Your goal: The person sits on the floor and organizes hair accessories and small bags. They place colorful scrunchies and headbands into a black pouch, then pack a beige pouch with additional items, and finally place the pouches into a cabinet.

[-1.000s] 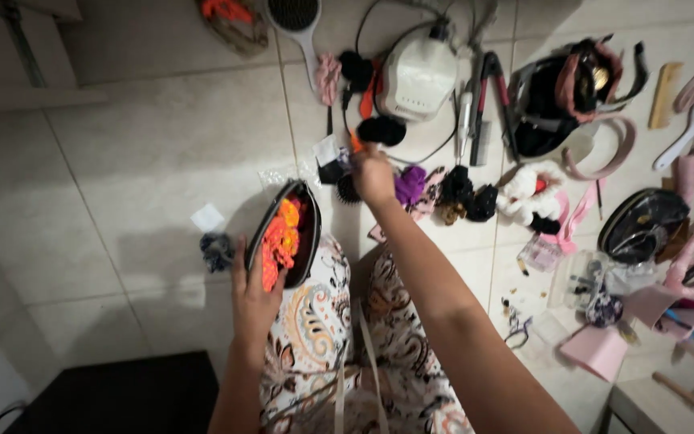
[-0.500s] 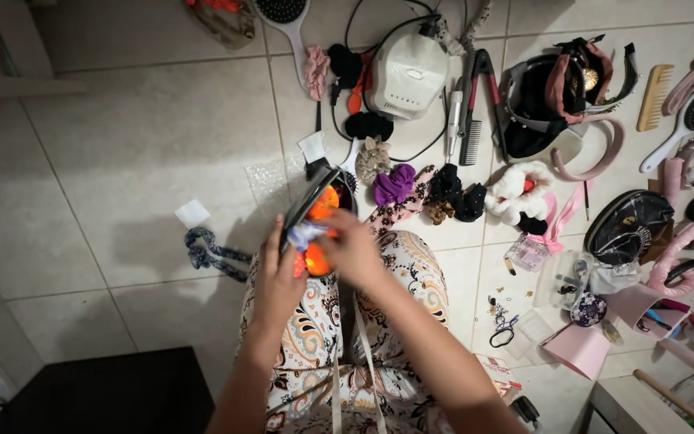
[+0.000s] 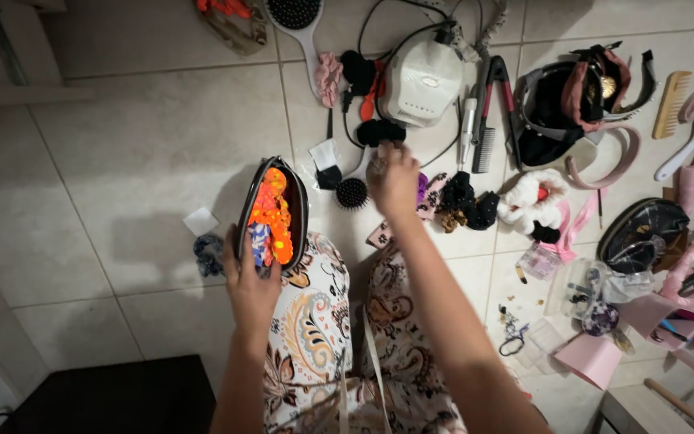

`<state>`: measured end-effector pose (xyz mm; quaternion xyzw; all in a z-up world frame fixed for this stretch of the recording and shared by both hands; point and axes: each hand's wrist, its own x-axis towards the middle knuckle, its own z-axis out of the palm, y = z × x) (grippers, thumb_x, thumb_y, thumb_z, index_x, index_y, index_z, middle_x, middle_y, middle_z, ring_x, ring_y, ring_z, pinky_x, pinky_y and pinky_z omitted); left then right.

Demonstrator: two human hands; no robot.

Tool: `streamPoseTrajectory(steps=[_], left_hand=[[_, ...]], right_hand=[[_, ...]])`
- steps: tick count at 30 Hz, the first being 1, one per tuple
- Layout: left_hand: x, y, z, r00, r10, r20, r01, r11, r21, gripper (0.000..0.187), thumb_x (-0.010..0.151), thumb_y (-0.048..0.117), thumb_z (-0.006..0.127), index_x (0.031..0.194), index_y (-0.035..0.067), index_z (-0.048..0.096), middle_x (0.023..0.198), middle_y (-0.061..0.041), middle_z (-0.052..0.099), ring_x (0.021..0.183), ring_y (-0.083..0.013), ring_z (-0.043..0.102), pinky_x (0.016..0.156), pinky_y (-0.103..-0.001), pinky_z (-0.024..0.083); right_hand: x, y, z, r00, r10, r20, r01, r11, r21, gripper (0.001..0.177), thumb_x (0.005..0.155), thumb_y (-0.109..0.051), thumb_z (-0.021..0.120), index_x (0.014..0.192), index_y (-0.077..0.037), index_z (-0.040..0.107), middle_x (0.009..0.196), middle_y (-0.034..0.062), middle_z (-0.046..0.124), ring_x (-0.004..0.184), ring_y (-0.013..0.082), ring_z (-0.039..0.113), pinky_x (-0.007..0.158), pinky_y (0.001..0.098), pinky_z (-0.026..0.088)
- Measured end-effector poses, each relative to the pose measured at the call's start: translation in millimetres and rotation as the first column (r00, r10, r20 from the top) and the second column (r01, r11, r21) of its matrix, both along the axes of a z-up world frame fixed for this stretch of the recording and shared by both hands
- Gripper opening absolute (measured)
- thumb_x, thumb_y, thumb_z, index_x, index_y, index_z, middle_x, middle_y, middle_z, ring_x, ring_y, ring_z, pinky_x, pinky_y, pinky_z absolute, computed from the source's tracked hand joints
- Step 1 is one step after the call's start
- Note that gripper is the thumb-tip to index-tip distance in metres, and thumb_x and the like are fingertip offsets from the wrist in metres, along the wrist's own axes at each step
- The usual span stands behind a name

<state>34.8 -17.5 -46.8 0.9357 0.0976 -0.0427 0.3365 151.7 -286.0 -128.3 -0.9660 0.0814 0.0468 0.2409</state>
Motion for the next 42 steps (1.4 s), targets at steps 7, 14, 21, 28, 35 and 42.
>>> streamPoseTrajectory(steps=[7,14,21,28,35,42], left_hand=[[-5.9,13.3,-12.1,0.999,0.004,-0.041,-0.003,1.0,0.02,0.073,0.079,0.007,0.081,0.147,0.004,0.052,0.157,-0.023,0.044,0.145,-0.0437,0.045,0.118,-0.049,0.043],[-11.6,17.5,-19.1,0.989,0.047,-0.137,-0.049,0.999,-0.011,0.074,0.076,0.008,0.082,0.144,0.003,0.053,0.156,-0.023,0.044,0.145,-0.0423,0.044,0.117,-0.046,0.043],[-9.1,22.5,-12.2,0.983,0.08,-0.165,-0.082,0.997,-0.005,0.073,0.076,0.008,0.082,0.144,0.004,0.054,0.156,-0.022,0.044,0.143,-0.042,0.045,0.114,-0.046,0.044],[-12.9,22.8,-23.2,0.981,0.103,-0.165,-0.105,0.995,-0.001,0.072,0.077,0.009,0.081,0.143,0.005,0.054,0.157,-0.021,0.044,0.144,-0.0424,0.046,0.113,-0.046,0.045],[-15.5,31.4,-27.6,0.97,0.157,-0.187,-0.163,0.986,-0.022,0.073,0.078,0.009,0.082,0.144,0.005,0.053,0.157,-0.021,0.043,0.143,-0.043,0.045,0.113,-0.047,0.045],[-23.8,51.2,-46.5,0.968,0.233,-0.094,-0.24,0.969,-0.062,0.073,0.077,0.008,0.081,0.145,0.004,0.053,0.156,-0.023,0.044,0.143,-0.0437,0.046,0.115,-0.047,0.044]], right_hand=[[-10.2,-40.8,-69.1,0.971,0.163,-0.177,-0.17,0.985,-0.027,0.037,0.076,-0.012,0.079,0.111,-0.004,0.071,0.109,0.0173,0.065,0.104,0.0405,0.059,0.09,0.0477,0.053],[73.1,7.8,-94.3,0.981,0.157,0.117,-0.169,0.981,0.098,0.026,0.079,-0.009,0.074,0.104,-0.004,0.065,0.131,0.027,0.057,0.109,0.0452,0.061,0.087,0.0478,0.054],[80.1,11.0,-137.2,0.992,0.118,0.048,-0.118,0.993,-0.001,0.069,0.084,-0.016,0.077,0.136,0.011,0.042,0.117,0.0288,0.065,0.109,0.0464,0.059,0.094,0.0527,0.053],[79.0,32.8,-27.5,0.882,0.112,-0.459,-0.041,0.986,0.162,0.048,0.077,-0.011,0.07,0.122,-0.009,0.055,0.081,0.0212,0.071,0.079,0.0413,0.075,0.072,0.0501,0.058],[117.8,45.9,-125.8,0.986,0.052,-0.16,-0.038,0.996,0.086,0.046,0.083,-0.005,0.064,0.129,-0.009,0.059,0.086,0.0239,0.07,0.081,0.0482,0.068,0.074,0.0559,0.055],[125.3,46.0,-82.9,0.95,0.21,0.229,-0.239,0.965,0.106,0.025,0.086,-0.012,0.07,0.11,-0.012,0.067,0.105,0.0164,0.07,0.096,0.0409,0.071,0.085,0.0476,0.06]])
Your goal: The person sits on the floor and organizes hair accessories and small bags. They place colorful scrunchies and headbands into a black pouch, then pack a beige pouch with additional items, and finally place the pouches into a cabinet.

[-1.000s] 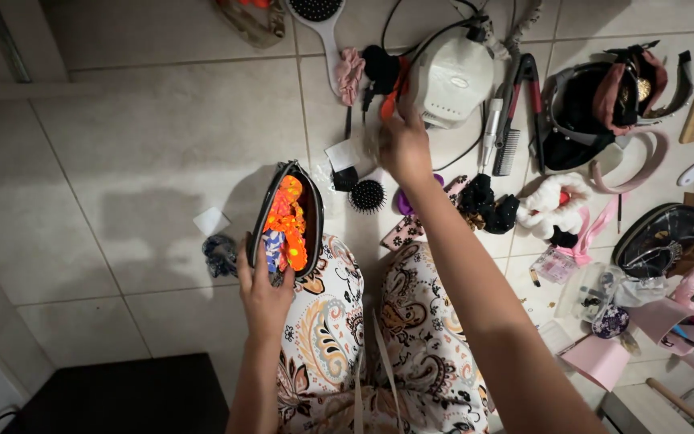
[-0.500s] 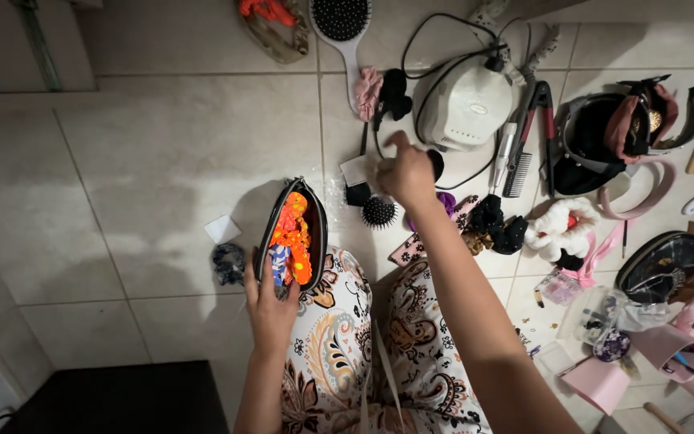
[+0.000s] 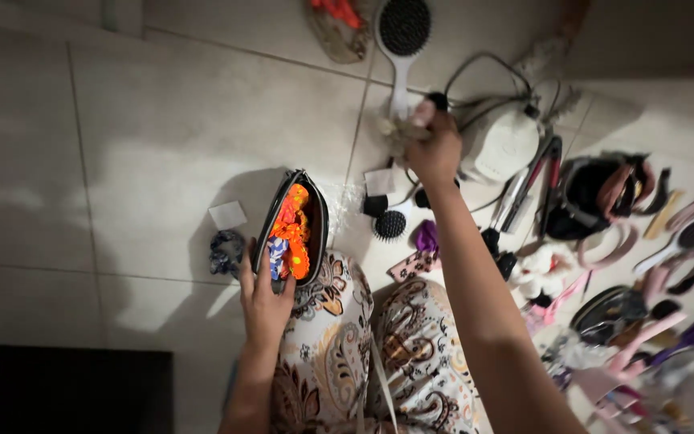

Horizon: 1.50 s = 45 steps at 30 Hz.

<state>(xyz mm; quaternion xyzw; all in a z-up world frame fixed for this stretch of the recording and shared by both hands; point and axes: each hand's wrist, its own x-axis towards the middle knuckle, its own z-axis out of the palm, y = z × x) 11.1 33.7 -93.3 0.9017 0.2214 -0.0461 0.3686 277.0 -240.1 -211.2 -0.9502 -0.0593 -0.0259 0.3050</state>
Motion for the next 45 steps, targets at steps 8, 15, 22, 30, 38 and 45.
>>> streamPoseTrajectory(steps=[8,15,22,30,38,45], left_hand=[[-12.4,3.4,-22.7,0.994,0.09,-0.06,-0.095,0.992,-0.087,0.066,0.082,0.009,0.078,0.143,0.002,0.053,0.153,-0.024,0.044,0.138,-0.0459,0.048,0.112,-0.049,0.044],[-7.5,0.2,-17.7,0.992,0.106,-0.064,-0.115,0.982,-0.152,0.066,0.08,0.008,0.077,0.142,0.006,0.055,0.15,-0.021,0.047,0.126,-0.0417,0.055,0.102,-0.047,0.049],[11.4,3.4,-7.3,0.993,0.101,-0.054,-0.109,0.977,-0.181,0.07,0.079,0.001,0.077,0.145,0.006,0.053,0.15,-0.019,0.049,0.129,-0.0396,0.056,0.104,-0.044,0.052],[-9.2,-2.4,-20.9,0.997,0.075,-0.023,-0.078,0.974,-0.214,0.08,0.076,0.003,0.08,0.149,0.006,0.048,0.152,-0.023,0.045,0.137,-0.0444,0.049,0.11,-0.048,0.046],[-2.3,3.3,-6.3,0.999,-0.028,0.02,0.03,0.994,-0.109,0.079,0.078,0.003,0.08,0.15,0.005,0.047,0.154,-0.023,0.043,0.138,-0.044,0.048,0.112,-0.047,0.045],[7.8,-29.0,25.4,0.978,-0.183,0.096,0.191,0.978,-0.083,0.071,0.082,0.005,0.08,0.147,0.01,0.052,0.159,-0.014,0.037,0.137,-0.0391,0.048,0.107,-0.042,0.051]], right_hand=[[126.2,75.5,-65.9,0.927,0.289,-0.239,-0.256,0.954,0.157,0.069,0.094,0.0,0.054,0.159,-0.012,0.036,0.111,0.0181,0.071,0.091,0.0371,0.07,0.075,0.0414,0.056],[144.3,135.0,-97.9,0.878,0.11,-0.465,-0.229,0.951,-0.208,0.075,0.085,-0.014,0.062,0.154,-0.01,0.036,0.12,0.027,0.068,0.111,0.047,0.065,0.089,0.0544,0.054],[57.3,87.8,-69.0,0.984,0.12,-0.131,-0.151,0.954,-0.26,0.039,0.093,-0.026,0.074,0.129,-0.013,0.067,0.119,0.0217,0.068,0.107,0.0404,0.069,0.095,0.0449,0.058],[-47.7,-31.1,-48.8,0.977,-0.199,-0.076,0.179,0.962,-0.208,0.035,0.08,-0.001,0.062,0.115,0.0,0.064,0.109,0.0189,0.067,0.099,0.039,0.066,0.088,0.0454,0.054],[-63.0,-22.2,34.7,0.718,-0.37,-0.59,0.667,0.608,0.43,0.028,0.093,-0.008,0.048,0.116,-0.007,0.062,0.099,0.0077,0.072,0.087,0.0225,0.072,0.078,0.037,0.061],[-152.4,-50.4,126.1,0.652,-0.214,-0.727,0.75,0.043,0.66,0.021,0.111,-0.027,0.053,0.109,-0.007,0.06,0.086,0.0055,0.065,0.063,0.0124,0.06,0.051,0.0245,0.052]])
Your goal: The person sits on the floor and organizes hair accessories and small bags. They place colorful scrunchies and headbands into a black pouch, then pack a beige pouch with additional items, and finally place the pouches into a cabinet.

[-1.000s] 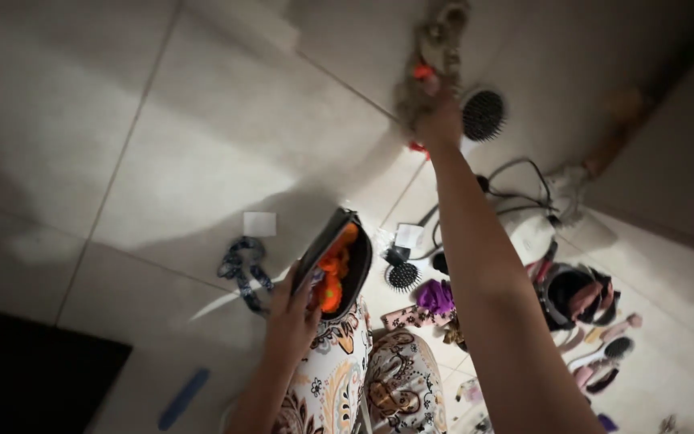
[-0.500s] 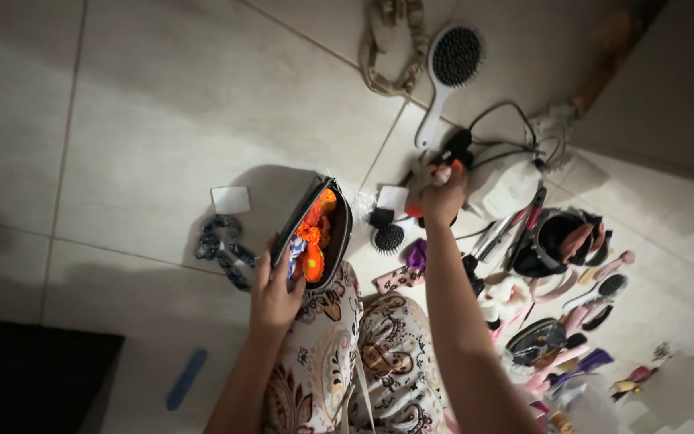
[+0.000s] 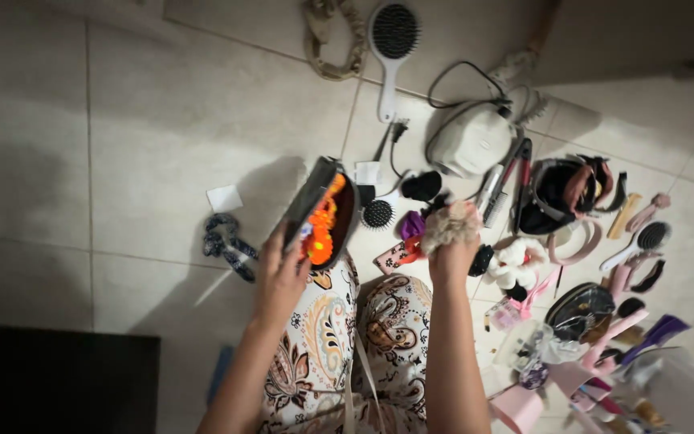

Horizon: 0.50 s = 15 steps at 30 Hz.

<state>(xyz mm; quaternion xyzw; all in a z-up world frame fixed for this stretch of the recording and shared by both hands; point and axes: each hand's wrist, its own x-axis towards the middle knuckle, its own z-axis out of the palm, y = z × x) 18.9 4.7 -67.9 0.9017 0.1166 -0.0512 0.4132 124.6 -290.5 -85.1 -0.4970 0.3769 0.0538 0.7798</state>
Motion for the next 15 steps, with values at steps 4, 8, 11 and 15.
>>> streamPoseTrajectory(steps=[4,8,11,15], left_hand=[[-2.6,-49.0,12.2,0.977,-0.209,0.033,0.209,0.978,0.009,0.059,0.089,0.005,0.078,0.144,0.008,0.057,0.164,-0.01,0.03,0.138,-0.0404,0.046,0.097,-0.036,0.054],[-13.3,-104.6,39.0,0.894,-0.445,0.049,0.442,0.895,0.06,0.037,0.086,0.006,0.075,0.123,0.008,0.066,0.165,-0.008,0.03,0.14,-0.0444,0.044,0.092,-0.037,0.058],[-24.1,-132.7,59.4,0.885,-0.464,0.036,0.464,0.886,0.011,0.034,0.088,0.01,0.072,0.122,0.006,0.068,0.16,-0.011,0.039,0.138,-0.0437,0.048,0.088,-0.04,0.059],[-41.3,-158.5,69.7,0.904,-0.388,0.181,0.411,0.905,-0.112,0.048,0.092,0.013,0.064,0.139,0.001,0.061,0.153,-0.02,0.046,0.132,-0.0416,0.054,0.107,-0.051,0.052]], right_hand=[[-34.8,-11.3,69.3,0.982,0.171,-0.078,-0.182,0.972,-0.151,0.017,0.11,-0.024,0.056,0.104,-0.008,0.059,0.074,0.0036,0.059,0.053,0.0124,0.055,0.042,0.0274,0.047],[-68.1,-22.0,72.0,0.913,0.295,-0.282,-0.18,0.912,0.369,0.016,0.102,-0.017,0.053,0.112,-0.01,0.064,0.076,0.0008,0.062,0.046,0.0029,0.048,0.037,0.0186,0.039],[-116.2,-32.7,7.8,0.986,0.066,-0.155,-0.023,0.965,0.263,0.006,0.105,-0.011,0.054,0.108,-0.009,0.058,0.087,0.0024,0.064,0.058,0.0058,0.051,0.046,0.0201,0.041],[-133.1,-8.3,-13.8,0.913,0.399,0.092,0.011,0.202,-0.979,0.041,0.087,-0.007,0.068,0.123,-0.003,0.047,0.111,0.016,0.053,0.1,0.031,0.054,0.085,0.0473,0.049]])
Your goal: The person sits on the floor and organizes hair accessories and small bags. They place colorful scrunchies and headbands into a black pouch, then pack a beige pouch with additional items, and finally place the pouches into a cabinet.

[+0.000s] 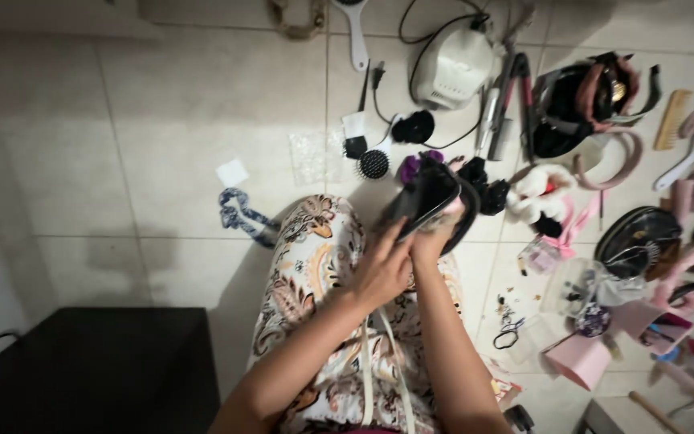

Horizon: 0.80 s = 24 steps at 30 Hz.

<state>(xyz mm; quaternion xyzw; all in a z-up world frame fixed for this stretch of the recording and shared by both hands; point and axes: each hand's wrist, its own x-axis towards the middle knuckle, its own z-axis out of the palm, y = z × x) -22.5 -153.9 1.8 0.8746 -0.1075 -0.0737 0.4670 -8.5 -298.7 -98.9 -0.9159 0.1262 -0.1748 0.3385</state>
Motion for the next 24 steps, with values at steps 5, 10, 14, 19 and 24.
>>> streamPoseTrajectory(steps=[5,10,14,19,24], left_hand=[[-20.4,2.5,-49.1,0.988,0.054,-0.145,-0.063,0.997,-0.054,0.047,0.098,0.01,0.063,0.144,0.0,0.059,0.149,-0.021,0.049,0.127,-0.0425,0.058,0.104,-0.048,0.055],[-22.4,4.8,-73.7,0.967,0.087,-0.24,-0.106,0.992,-0.067,0.035,0.099,0.009,0.063,0.133,-0.002,0.062,0.149,-0.019,0.051,0.122,-0.0378,0.063,0.1,-0.042,0.057],[-10.0,5.1,-74.7,0.939,0.046,-0.341,-0.068,0.996,-0.055,0.028,0.093,0.009,0.062,0.119,-0.001,0.067,0.155,-0.021,0.044,0.119,-0.0362,0.063,0.095,-0.042,0.058],[-25.1,10.7,-89.9,0.974,0.044,-0.223,-0.054,0.998,-0.039,0.035,0.096,0.01,0.061,0.129,-0.002,0.066,0.148,-0.023,0.052,0.123,-0.0374,0.062,0.105,-0.043,0.052],[-3.2,22.1,-51.0,0.961,0.036,-0.276,-0.092,0.977,-0.194,0.04,0.1,0.008,0.059,0.14,0.003,0.062,0.138,-0.022,0.06,0.121,-0.0396,0.063,0.102,-0.042,0.052]], right_hand=[[6.8,-0.6,-5.8,0.823,-0.026,-0.568,-0.215,0.911,-0.352,0.061,0.087,-0.011,0.077,0.139,-0.003,0.047,0.122,0.0167,0.057,0.105,0.0372,0.06,0.085,0.0458,0.056],[36.6,-8.6,70.1,0.643,0.08,-0.762,-0.081,0.996,0.036,0.102,0.067,-0.009,0.088,0.15,0.01,0.032,0.125,0.0299,0.048,0.095,0.0417,0.061,0.086,0.0451,0.054],[42.2,-16.6,144.3,0.673,0.174,-0.719,-0.116,0.985,0.13,0.08,0.067,0.001,0.081,0.142,-0.001,0.053,0.134,0.0208,0.056,0.1,0.0303,0.066,0.077,0.0361,0.06],[28.8,-5.6,172.4,0.547,-0.047,-0.836,0.445,0.862,0.243,0.043,0.09,-0.013,0.076,0.132,-0.013,0.068,0.115,0.0171,0.072,0.095,0.0326,0.068,0.076,0.0479,0.056],[-1.0,17.3,118.9,0.807,0.314,-0.499,-0.468,0.857,-0.218,0.033,0.076,-0.022,0.079,0.109,-0.015,0.078,0.127,0.0098,0.067,0.131,0.0348,0.055,0.112,0.069,0.028]])
